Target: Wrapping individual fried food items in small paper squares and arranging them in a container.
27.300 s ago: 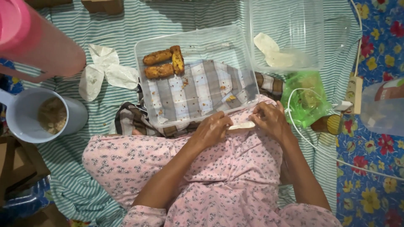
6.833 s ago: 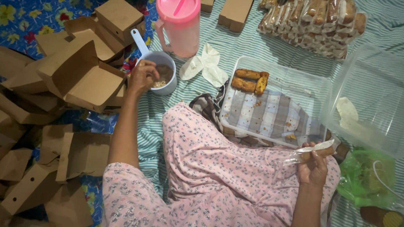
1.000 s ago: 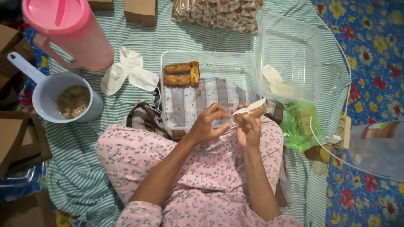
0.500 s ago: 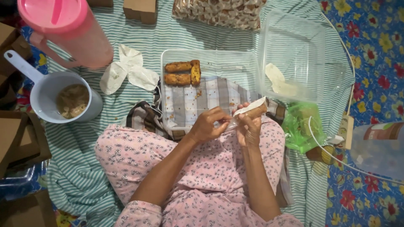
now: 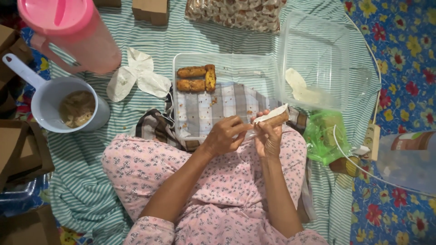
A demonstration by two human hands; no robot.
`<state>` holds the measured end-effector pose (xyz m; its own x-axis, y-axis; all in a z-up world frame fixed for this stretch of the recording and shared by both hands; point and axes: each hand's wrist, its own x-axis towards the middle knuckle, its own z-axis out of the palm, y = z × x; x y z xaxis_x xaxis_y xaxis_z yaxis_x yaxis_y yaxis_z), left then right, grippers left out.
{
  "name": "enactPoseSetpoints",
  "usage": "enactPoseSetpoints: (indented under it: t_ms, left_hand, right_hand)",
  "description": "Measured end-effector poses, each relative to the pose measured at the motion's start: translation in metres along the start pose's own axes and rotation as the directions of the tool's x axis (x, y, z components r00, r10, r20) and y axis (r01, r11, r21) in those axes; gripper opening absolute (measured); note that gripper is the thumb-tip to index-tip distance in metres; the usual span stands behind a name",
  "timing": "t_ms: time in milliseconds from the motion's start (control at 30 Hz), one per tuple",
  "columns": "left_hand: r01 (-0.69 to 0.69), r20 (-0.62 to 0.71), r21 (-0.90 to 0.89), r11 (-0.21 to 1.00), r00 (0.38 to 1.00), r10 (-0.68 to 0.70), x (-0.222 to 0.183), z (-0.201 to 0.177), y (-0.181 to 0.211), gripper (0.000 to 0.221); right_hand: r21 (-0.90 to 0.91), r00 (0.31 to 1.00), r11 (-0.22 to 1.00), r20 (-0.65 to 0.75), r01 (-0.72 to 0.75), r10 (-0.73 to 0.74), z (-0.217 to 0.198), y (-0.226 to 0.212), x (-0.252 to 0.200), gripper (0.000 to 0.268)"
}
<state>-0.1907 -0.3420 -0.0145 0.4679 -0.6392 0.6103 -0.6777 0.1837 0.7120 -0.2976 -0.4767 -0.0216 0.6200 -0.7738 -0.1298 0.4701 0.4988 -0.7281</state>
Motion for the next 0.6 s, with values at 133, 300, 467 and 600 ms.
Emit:
enactPoseSetpoints:
  t_ms: [133, 300, 467, 600]
  left_hand:
    - [-0.052, -0.002, 0.049, 0.997, 0.999, 0.052, -0.01, 0.017, -0.019, 0.022]
    - [-0.165, -0.015, 0.149, 0.975, 0.985, 0.169, -0.009, 0.016, -0.014, 0.028]
    - [-0.137, 0.025, 0.137, 0.981, 0.991, 0.135, -0.005, 0.005, -0.002, 0.034]
    - [-0.106, 0.052, 0.102, 0.989, 0.994, 0.101, -0.003, -0.001, 0.006, 0.035]
  right_hand:
    - [0.006, 1.0, 1.0, 0.0, 0.014, -0.014, -0.001, 0.002, -0.001, 0.055]
    - [-0.009, 1.0, 1.0, -0.023, 0.017, -0.018, 0.001, 0.001, -0.003, 0.054]
    - [-0.046, 0.999, 0.998, -0.036, 0.037, -0.038, 0.008, -0.002, -0.009, 0.056]
    - [-0.086, 0.997, 0.993, -0.002, 0.076, -0.077, -0.01, 0.009, -0.001, 0.066]
